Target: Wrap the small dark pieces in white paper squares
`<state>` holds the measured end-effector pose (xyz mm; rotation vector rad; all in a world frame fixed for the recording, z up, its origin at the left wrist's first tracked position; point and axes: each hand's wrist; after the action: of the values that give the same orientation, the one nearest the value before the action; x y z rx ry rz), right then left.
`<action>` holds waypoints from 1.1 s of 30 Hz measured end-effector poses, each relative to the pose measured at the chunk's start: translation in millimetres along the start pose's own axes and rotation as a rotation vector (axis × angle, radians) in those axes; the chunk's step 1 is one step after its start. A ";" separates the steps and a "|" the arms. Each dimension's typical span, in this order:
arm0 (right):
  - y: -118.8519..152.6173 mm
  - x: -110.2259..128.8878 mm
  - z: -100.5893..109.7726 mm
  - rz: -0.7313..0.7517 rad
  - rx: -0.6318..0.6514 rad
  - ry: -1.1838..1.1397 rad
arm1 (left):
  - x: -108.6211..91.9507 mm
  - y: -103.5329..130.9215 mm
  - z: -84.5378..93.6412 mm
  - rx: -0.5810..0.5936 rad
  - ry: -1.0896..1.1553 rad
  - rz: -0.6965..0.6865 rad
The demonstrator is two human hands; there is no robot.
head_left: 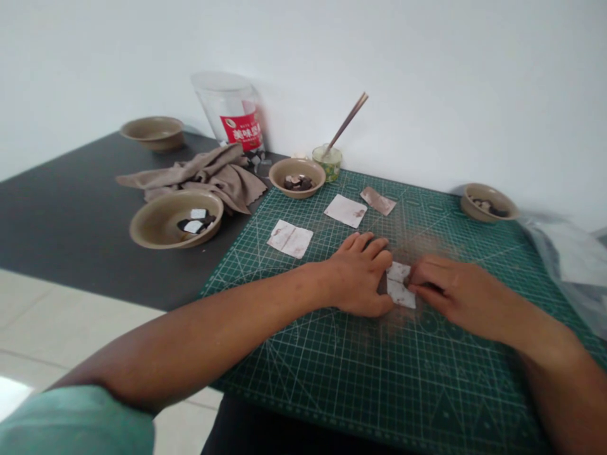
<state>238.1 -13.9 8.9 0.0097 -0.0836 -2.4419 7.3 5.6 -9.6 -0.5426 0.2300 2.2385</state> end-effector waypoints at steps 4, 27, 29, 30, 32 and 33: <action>-6.3 2.3 -2.6 0.069 -0.040 -0.028 | 0.0 -0.4 -0.8 -0.001 -0.007 -0.001; -4.6 -2.9 -0.5 -0.024 -0.060 0.048 | -0.5 -0.5 0.5 0.014 -0.010 0.014; -3.6 -4.3 -0.5 -0.045 -0.031 0.058 | -0.4 -0.5 -0.2 0.006 -0.016 0.014; -3.2 -3.5 -0.1 -0.016 -0.003 0.038 | -0.4 -0.5 -0.4 0.004 -0.017 0.009; -3.6 0.2 0.2 0.075 0.028 -0.011 | -0.3 -0.6 -0.5 0.004 -0.019 -0.005; -4.4 2.0 0.0 0.105 0.026 -0.019 | -0.2 -0.7 -0.4 0.004 -0.018 -0.008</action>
<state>233.7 -11.8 8.7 -0.0056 -0.1214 -2.3357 8.1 5.7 -9.9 -0.5206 0.2221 2.2334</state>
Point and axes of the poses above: each hand's wrist, its own y-axis away from the middle knuckle, its own z-axis out of the back of the hand, x = y × z, and after that the axes turned 12 degrees about y, right-handed
